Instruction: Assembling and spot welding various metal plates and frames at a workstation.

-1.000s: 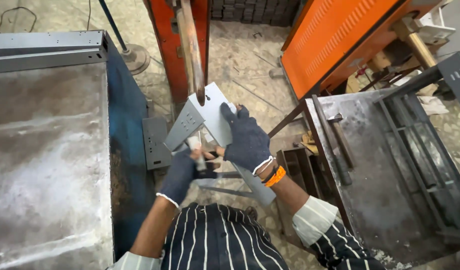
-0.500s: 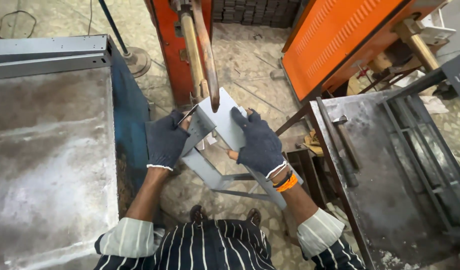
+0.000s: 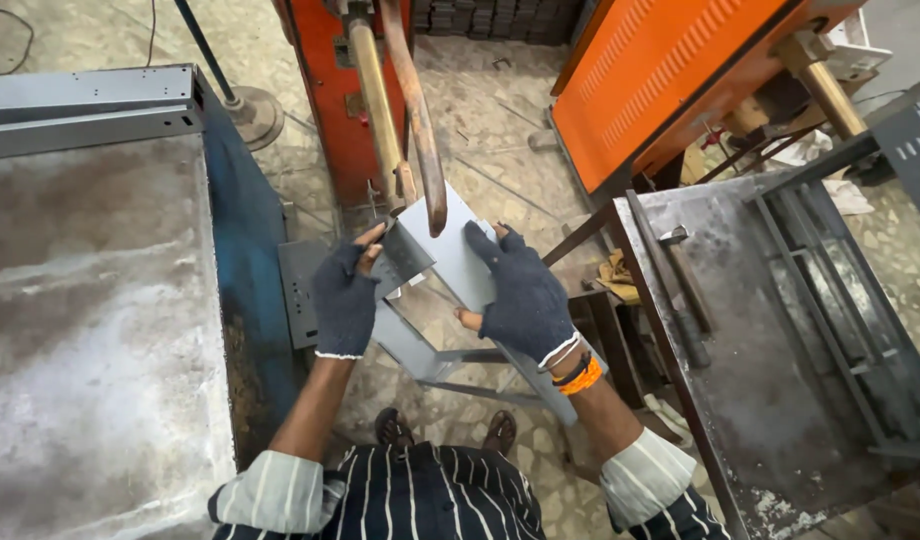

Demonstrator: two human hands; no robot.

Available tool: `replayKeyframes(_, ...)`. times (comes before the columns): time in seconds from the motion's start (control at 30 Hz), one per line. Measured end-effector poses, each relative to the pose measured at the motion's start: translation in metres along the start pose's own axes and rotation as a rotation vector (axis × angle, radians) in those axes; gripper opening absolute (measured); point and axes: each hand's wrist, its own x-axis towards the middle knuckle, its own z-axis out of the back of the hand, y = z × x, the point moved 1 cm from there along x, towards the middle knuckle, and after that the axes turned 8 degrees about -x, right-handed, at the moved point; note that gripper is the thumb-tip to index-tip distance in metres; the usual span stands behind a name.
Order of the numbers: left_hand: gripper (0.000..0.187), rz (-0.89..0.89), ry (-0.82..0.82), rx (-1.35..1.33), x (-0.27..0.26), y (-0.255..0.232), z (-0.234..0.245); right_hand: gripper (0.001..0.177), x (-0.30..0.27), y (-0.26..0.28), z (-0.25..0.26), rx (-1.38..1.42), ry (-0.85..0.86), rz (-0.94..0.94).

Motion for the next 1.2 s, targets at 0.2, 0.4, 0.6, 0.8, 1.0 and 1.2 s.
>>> replayKeyframes(0.2, 0.024, -0.025, -0.036, 0.04, -0.009, -0.009, -0.004, 0.106, -0.003, 0.0, -0.002, 0.035, -0.002, -0.011)
replayKeyframes(0.4, 0.022, -0.017, -0.049, 0.01, 0.0, -0.011, -0.003, 0.105, -0.004, -0.001, -0.004, 0.018, -0.016, 0.005)
replayKeyframes(0.6, 0.027, -0.134, -0.088, 0.006, 0.007, -0.003, -0.012, 0.105, -0.004, 0.0, -0.004, 0.026, -0.048, 0.031)
replayKeyframes(0.8, 0.031, -0.124, -0.041, 0.13, 0.026, -0.025, -0.033, 0.104, -0.001, -0.001, -0.002, 0.012, -0.004, -0.001)
replayKeyframes(1.0, 0.03, -0.127, -0.012, 0.243, 0.031, -0.02, -0.038, 0.105, -0.002, -0.002, -0.002, 0.002, -0.023, 0.01)
replayKeyframes(1.2, 0.035, 0.02, 0.059, 0.065, 0.036, -0.01, -0.034, 0.104, 0.0, 0.003, 0.003, -0.012, 0.028, -0.028)
